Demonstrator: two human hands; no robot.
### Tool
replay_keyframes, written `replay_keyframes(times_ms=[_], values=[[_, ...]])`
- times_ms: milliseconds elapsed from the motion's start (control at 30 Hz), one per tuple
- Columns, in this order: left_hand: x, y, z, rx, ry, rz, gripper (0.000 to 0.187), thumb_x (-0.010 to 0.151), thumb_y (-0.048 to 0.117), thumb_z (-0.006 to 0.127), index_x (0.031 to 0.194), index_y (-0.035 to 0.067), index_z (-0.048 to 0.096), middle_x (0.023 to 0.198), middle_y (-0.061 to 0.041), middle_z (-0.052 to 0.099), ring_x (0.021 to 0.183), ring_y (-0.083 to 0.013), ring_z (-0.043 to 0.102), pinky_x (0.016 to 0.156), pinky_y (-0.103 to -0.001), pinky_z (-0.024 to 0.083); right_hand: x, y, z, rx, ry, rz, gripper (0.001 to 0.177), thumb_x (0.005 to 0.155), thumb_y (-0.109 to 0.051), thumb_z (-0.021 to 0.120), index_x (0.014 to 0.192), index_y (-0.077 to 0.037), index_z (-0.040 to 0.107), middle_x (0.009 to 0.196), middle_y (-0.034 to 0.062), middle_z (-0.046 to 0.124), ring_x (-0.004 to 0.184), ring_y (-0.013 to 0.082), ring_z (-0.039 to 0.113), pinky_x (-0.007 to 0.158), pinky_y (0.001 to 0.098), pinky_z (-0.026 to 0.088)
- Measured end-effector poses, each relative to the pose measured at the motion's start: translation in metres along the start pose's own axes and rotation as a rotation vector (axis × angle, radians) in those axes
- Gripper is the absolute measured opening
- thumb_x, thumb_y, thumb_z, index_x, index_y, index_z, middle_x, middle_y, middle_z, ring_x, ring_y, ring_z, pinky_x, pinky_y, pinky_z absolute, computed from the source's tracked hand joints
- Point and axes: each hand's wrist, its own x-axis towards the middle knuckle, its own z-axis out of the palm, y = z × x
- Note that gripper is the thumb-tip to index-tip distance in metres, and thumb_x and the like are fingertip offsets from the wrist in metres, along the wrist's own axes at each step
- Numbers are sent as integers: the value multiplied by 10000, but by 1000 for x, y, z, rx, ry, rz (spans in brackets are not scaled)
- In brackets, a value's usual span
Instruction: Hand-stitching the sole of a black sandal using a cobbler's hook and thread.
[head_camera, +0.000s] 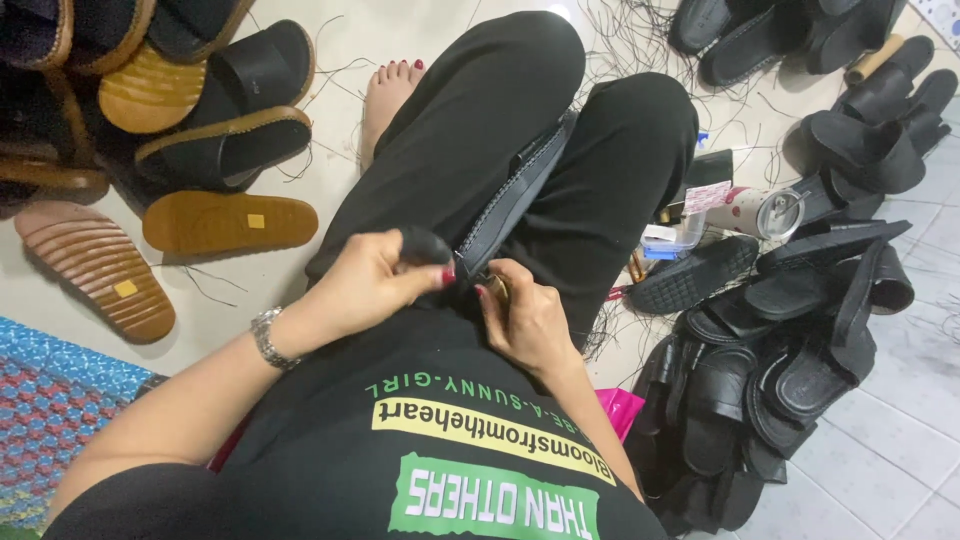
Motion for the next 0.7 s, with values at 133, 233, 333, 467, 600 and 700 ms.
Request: replay_keyframes(times_ms=[133,233,333,467,600,700], values=[[-7,6,5,264,-53,278,252,801,208,833,985,47,771,791,-104,735,735,-190,730,648,-291,591,7,-15,-3,-107,8,15,279,863,-44,682,1125,-86,598,682,9,674,531,250,688,470,326,553],[-2,-18,14,518,98,596,357,825,345,859,846,23,707,782,-77,609,707,-236,672,625,-298,567,11,-28,-6,-191,-12,-6,269,867,-36,693,1112,-95,599,701,24,647,535,258,685,463,350,554],[2,-30,20,590,146,689,408,845,334,856,746,-3,649,797,-90,543,701,-265,633,619,-326,548,7,-34,-11,-345,-53,-38,272,885,-56,681,1141,-91,596,722,33,617,541,258,681,462,372,557],[-1,-33,32,569,172,709,461,813,311,884,648,-19,609,854,-99,531,711,-265,615,609,-327,541,-8,-36,-21,-485,-156,3,268,952,-145,611,1219,-126,601,751,-11,554,545,203,672,474,324,555],[0,-29,28,544,195,752,418,842,273,855,668,-23,617,858,-118,551,711,-294,637,620,-341,543,-24,-36,-39,-499,-221,41,415,955,-158,585,1369,-159,552,800,15,570,552,229,677,488,363,565],[5,-17,16,583,294,725,361,830,225,873,711,-28,645,858,-124,553,727,-311,653,624,-353,549,-33,-31,-57,-479,-335,124,554,912,-104,558,1462,-132,495,820,102,611,549,349,676,497,486,538]])
